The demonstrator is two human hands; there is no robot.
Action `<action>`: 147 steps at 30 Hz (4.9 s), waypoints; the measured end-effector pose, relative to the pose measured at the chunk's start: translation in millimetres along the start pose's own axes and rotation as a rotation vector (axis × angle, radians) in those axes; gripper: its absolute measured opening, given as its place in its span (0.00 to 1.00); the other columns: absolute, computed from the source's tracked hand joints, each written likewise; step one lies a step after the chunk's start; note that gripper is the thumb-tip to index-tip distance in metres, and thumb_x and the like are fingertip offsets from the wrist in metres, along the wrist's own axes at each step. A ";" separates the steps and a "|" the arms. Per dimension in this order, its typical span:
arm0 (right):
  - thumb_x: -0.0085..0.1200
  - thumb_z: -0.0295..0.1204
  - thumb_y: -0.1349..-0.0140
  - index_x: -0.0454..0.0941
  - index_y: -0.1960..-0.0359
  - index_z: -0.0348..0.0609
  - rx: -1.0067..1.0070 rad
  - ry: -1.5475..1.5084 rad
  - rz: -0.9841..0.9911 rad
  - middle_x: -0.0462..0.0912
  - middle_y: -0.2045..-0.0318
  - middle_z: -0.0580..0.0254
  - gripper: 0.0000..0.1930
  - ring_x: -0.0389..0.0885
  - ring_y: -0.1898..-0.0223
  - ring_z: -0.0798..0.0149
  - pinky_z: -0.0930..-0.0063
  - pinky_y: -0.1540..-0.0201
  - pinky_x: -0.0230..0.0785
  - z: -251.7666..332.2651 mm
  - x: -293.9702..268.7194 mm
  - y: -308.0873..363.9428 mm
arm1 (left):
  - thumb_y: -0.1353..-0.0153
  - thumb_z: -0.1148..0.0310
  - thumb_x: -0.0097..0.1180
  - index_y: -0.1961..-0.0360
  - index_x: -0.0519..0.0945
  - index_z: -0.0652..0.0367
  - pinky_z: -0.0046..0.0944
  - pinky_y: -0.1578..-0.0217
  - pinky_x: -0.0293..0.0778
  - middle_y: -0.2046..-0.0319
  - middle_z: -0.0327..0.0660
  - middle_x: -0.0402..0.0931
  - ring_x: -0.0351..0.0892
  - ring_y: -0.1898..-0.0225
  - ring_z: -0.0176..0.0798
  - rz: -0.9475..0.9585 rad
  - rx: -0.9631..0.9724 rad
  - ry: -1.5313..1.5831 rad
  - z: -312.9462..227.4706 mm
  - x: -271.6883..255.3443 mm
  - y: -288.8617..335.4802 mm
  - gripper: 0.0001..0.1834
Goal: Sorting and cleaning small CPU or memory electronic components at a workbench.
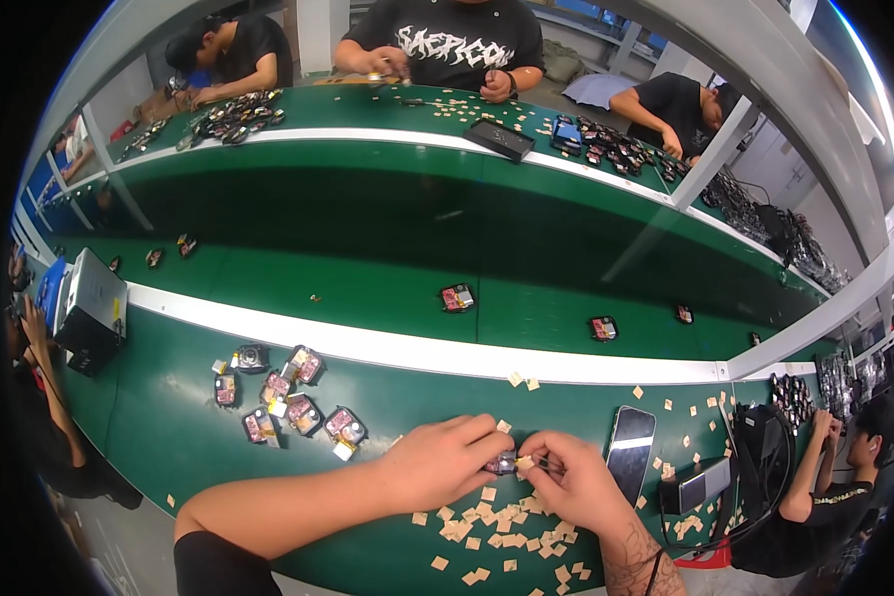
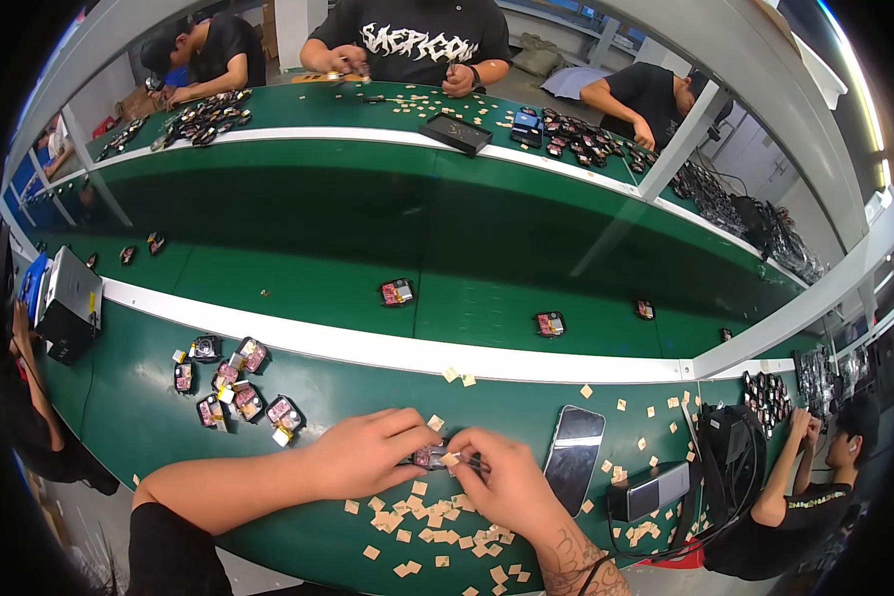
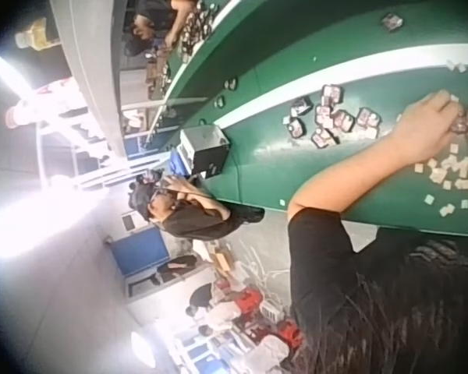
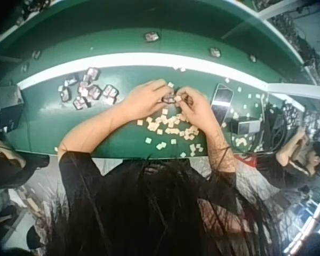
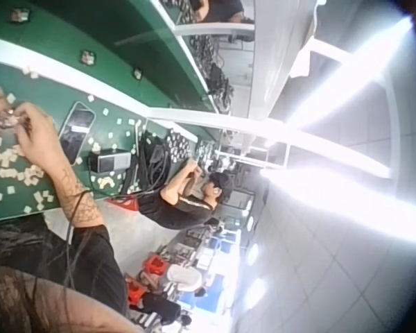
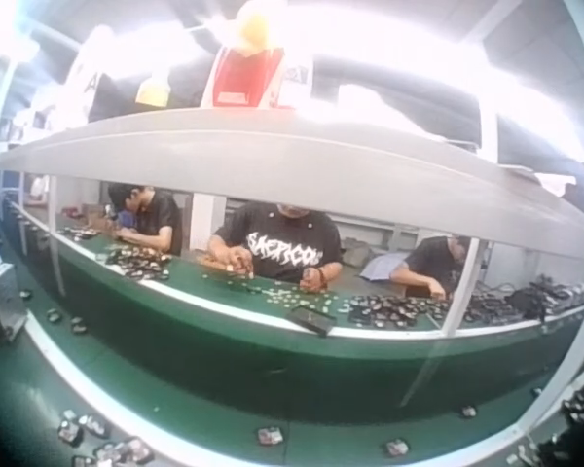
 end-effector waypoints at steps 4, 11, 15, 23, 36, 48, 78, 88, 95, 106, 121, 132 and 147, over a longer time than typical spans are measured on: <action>0.64 0.20 0.31 0.81 0.52 0.36 0.047 -0.119 -0.051 0.77 0.73 0.72 0.08 0.62 0.76 0.81 0.80 0.74 0.55 -5.8 -3.8 -7.0 | 0.38 0.64 0.72 0.48 0.79 0.52 0.48 0.55 0.84 0.53 0.39 0.75 0.83 0.51 0.49 -0.001 0.033 -0.018 2.3 -2.1 -2.5 0.20; 0.65 0.24 0.32 0.81 0.48 0.39 -0.107 0.058 -0.390 0.81 0.65 0.56 0.12 0.79 0.71 0.59 0.67 0.68 0.70 -11.8 -28.9 0.6 | 0.37 0.65 0.71 0.48 0.80 0.54 0.46 0.61 0.84 0.57 0.41 0.77 0.85 0.57 0.51 -0.081 0.068 -0.117 -15.4 -26.6 -20.2 0.19; 0.66 0.26 0.32 0.82 0.47 0.39 -0.215 0.023 -0.420 0.81 0.66 0.58 0.14 0.79 0.72 0.65 0.71 0.68 0.72 -14.5 -14.4 3.4 | 0.43 0.73 0.77 0.51 0.86 0.57 0.42 0.56 0.85 0.55 0.44 0.83 0.87 0.55 0.48 -0.330 0.158 -0.084 -59.0 -87.4 -22.5 0.19; 0.61 0.30 0.29 0.82 0.51 0.38 -0.211 -0.005 -0.409 0.82 0.63 0.46 0.11 0.85 0.62 0.44 0.53 0.58 0.77 -7.5 -18.4 12.0 | 0.42 0.79 0.68 0.63 0.80 0.63 0.44 0.61 0.73 0.65 0.45 0.80 0.76 0.63 0.46 -0.892 0.601 -0.482 -194.8 -251.2 -118.1 0.08; 0.61 0.27 0.29 0.83 0.49 0.39 -0.187 0.049 -0.312 0.81 0.64 0.52 0.10 0.83 0.68 0.52 0.62 0.63 0.76 -5.2 -17.4 5.1 | 0.33 0.67 0.64 0.51 0.83 0.63 0.52 0.45 0.73 0.56 0.53 0.79 0.78 0.50 0.59 -0.968 0.317 -0.789 -176.3 -302.2 -177.0 0.13; 0.58 0.24 0.28 0.83 0.58 0.39 -0.208 -0.015 -0.287 0.83 0.64 0.53 0.03 0.85 0.70 0.51 0.61 0.66 0.76 -0.5 -8.5 1.8 | 0.41 0.70 0.72 0.54 0.85 0.56 0.53 0.48 0.81 0.58 0.47 0.81 0.83 0.47 0.55 -0.226 -0.447 -0.602 88.5 -163.8 2.1 0.14; 0.63 0.33 0.30 0.86 0.62 0.45 -0.180 0.021 -0.216 0.85 0.66 0.59 0.06 0.89 0.66 0.54 0.62 0.62 0.80 -10.0 -9.0 2.2 | 0.36 0.81 0.57 0.56 0.79 0.65 0.50 0.55 0.79 0.65 0.52 0.81 0.84 0.58 0.56 -0.172 -0.365 -0.301 120.3 -130.6 -25.6 0.08; 0.61 0.30 0.29 0.85 0.61 0.38 -0.226 0.035 -0.249 0.84 0.64 0.46 0.07 0.87 0.62 0.40 0.52 0.58 0.78 3.5 -12.4 16.3 | 0.44 0.88 0.63 0.59 0.84 0.64 0.43 0.61 0.77 0.66 0.46 0.77 0.79 0.63 0.50 -0.940 0.662 -0.891 -205.7 -247.4 -64.0 0.12; 0.61 0.30 0.29 0.85 0.61 0.36 -0.220 0.036 -0.251 0.85 0.63 0.45 0.08 0.88 0.62 0.40 0.53 0.59 0.79 4.7 -9.8 16.1 | 0.31 0.82 0.59 0.56 0.84 0.66 0.41 0.58 0.78 0.59 0.47 0.81 0.84 0.62 0.46 -1.029 0.379 -0.896 -196.5 -317.9 -124.5 0.06; 0.59 0.27 0.30 0.82 0.63 0.40 -0.235 0.109 -0.375 0.85 0.67 0.49 0.05 0.85 0.65 0.39 0.50 0.62 0.77 0.3 -20.7 7.2 | 0.43 0.74 0.73 0.57 0.83 0.60 0.48 0.55 0.77 0.64 0.46 0.78 0.81 0.55 0.53 -0.399 -0.109 -0.571 -66.2 -184.1 -12.5 0.14; 0.56 0.23 0.27 0.81 0.51 0.41 -0.281 0.065 -0.312 0.78 0.58 0.54 0.07 0.84 0.60 0.49 0.58 0.59 0.78 7.2 -10.8 7.2 | 0.33 0.73 0.67 0.43 0.82 0.58 0.47 0.44 0.78 0.49 0.46 0.75 0.78 0.44 0.54 0.134 -0.158 -0.125 -4.2 -38.4 30.7 0.18; 0.61 0.23 0.32 0.84 0.44 0.51 -0.371 0.144 0.010 0.74 0.58 0.62 0.16 0.83 0.63 0.55 0.61 0.64 0.79 15.2 23.5 6.9 | 0.41 0.76 0.70 0.34 0.76 0.58 0.50 0.41 0.76 0.46 0.46 0.77 0.75 0.41 0.57 0.137 -0.023 0.119 -0.8 -27.3 8.6 0.32; 0.63 0.24 0.47 0.82 0.51 0.39 -0.352 0.809 0.005 0.75 0.61 0.61 0.19 0.83 0.58 0.59 0.65 0.62 0.81 44.0 30.7 6.5 | 0.40 0.75 0.70 0.32 0.72 0.60 0.50 0.47 0.79 0.52 0.48 0.76 0.78 0.48 0.56 -0.009 -0.022 0.092 -4.1 -22.1 17.8 0.35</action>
Point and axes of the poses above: each hand's wrist, its own y-axis away from the middle knuckle, its own x-axis out of the palm, z = x × y, the point moved 5 cm from there along -y, towards the middle knuckle
